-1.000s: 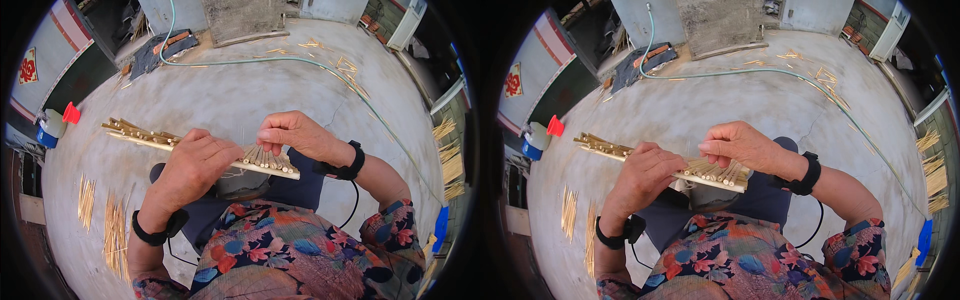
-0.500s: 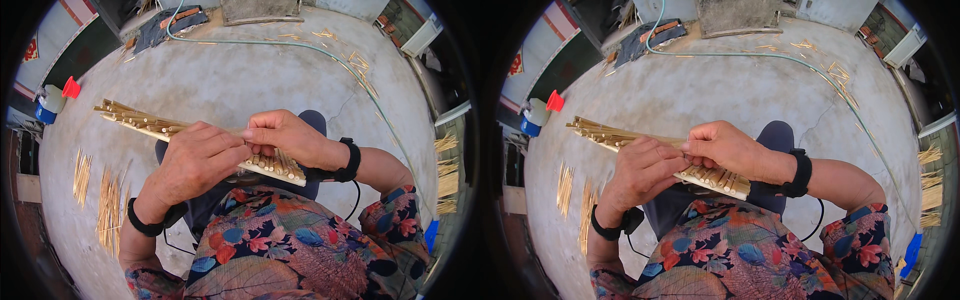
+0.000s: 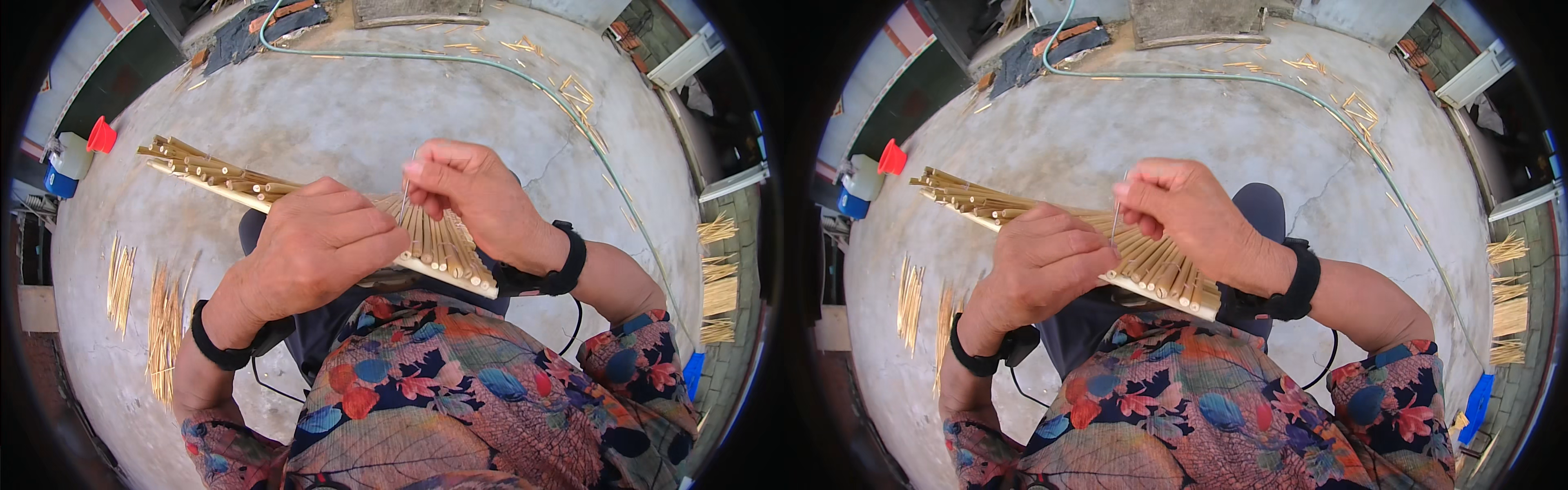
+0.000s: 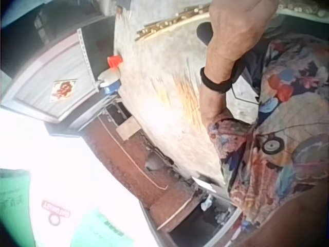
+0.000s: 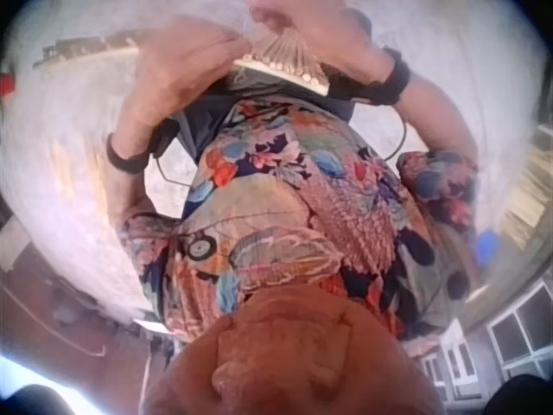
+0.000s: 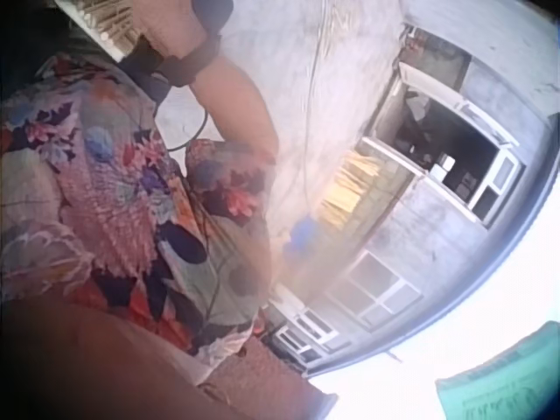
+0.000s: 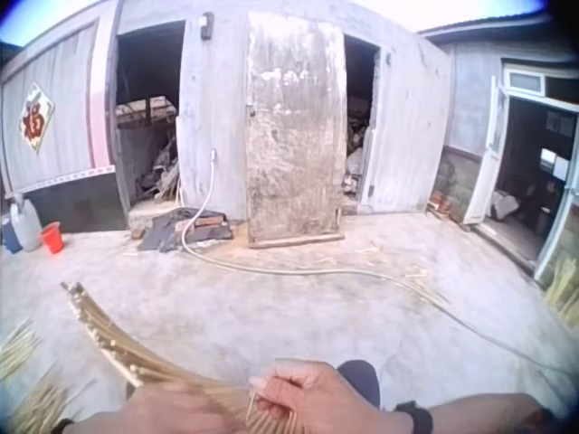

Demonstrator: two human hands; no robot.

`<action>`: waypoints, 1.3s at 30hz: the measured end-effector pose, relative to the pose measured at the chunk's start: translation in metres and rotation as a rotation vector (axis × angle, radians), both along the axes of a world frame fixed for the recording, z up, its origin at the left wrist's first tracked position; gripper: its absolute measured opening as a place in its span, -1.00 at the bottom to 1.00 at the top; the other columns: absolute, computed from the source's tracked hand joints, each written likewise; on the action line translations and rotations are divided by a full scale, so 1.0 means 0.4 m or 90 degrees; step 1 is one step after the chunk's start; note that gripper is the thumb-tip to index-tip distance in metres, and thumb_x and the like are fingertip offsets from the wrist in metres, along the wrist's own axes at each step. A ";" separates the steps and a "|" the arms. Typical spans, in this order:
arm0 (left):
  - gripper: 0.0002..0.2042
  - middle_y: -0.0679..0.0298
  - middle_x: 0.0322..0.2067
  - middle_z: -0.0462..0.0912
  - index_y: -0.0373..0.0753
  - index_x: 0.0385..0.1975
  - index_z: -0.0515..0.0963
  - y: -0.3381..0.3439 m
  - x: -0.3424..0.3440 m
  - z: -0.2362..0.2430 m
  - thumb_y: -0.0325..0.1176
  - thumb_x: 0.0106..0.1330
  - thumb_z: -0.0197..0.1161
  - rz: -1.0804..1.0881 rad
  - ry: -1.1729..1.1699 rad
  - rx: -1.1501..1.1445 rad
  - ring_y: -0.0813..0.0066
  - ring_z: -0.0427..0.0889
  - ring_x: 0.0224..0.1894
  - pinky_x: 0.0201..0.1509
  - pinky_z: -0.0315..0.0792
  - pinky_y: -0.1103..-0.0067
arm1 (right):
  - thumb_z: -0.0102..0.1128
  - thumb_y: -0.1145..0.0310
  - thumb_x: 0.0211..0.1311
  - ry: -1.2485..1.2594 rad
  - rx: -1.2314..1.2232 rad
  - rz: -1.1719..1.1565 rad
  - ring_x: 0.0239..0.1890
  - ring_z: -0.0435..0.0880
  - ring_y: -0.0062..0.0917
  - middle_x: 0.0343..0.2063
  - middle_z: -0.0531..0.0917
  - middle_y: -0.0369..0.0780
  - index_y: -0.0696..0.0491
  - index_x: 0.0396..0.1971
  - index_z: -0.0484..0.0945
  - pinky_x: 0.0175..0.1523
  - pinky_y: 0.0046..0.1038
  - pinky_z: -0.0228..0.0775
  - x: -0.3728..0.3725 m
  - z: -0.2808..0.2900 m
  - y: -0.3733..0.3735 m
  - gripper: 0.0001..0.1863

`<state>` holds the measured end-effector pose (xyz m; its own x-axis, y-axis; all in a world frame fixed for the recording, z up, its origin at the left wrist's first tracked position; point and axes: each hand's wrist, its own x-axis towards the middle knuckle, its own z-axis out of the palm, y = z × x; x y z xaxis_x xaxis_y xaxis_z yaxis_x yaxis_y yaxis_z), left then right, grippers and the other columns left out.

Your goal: Tying thin bamboo sticks together with white string to assemble a mat or screen.

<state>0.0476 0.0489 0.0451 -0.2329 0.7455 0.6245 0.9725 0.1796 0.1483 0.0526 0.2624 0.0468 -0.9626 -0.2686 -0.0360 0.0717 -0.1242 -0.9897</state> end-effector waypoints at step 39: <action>-0.75 0.42 -0.45 0.59 -0.08 -0.35 0.56 -0.063 -0.093 0.012 -0.33 -0.10 0.36 0.000 -0.108 -0.013 0.36 0.56 -0.36 -0.24 0.37 0.48 | 0.17 0.33 0.22 -0.065 0.266 0.292 -0.62 0.28 -0.89 -0.61 0.46 -0.47 0.07 -0.32 0.56 -0.56 -0.76 0.07 -0.067 0.016 0.007 -0.86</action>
<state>0.0102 0.0238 0.0498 -0.3342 0.7576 0.5607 0.9337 0.1850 0.3067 0.0258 0.2652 0.0531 -0.7389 -0.5968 -0.3129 0.1226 0.3376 -0.9333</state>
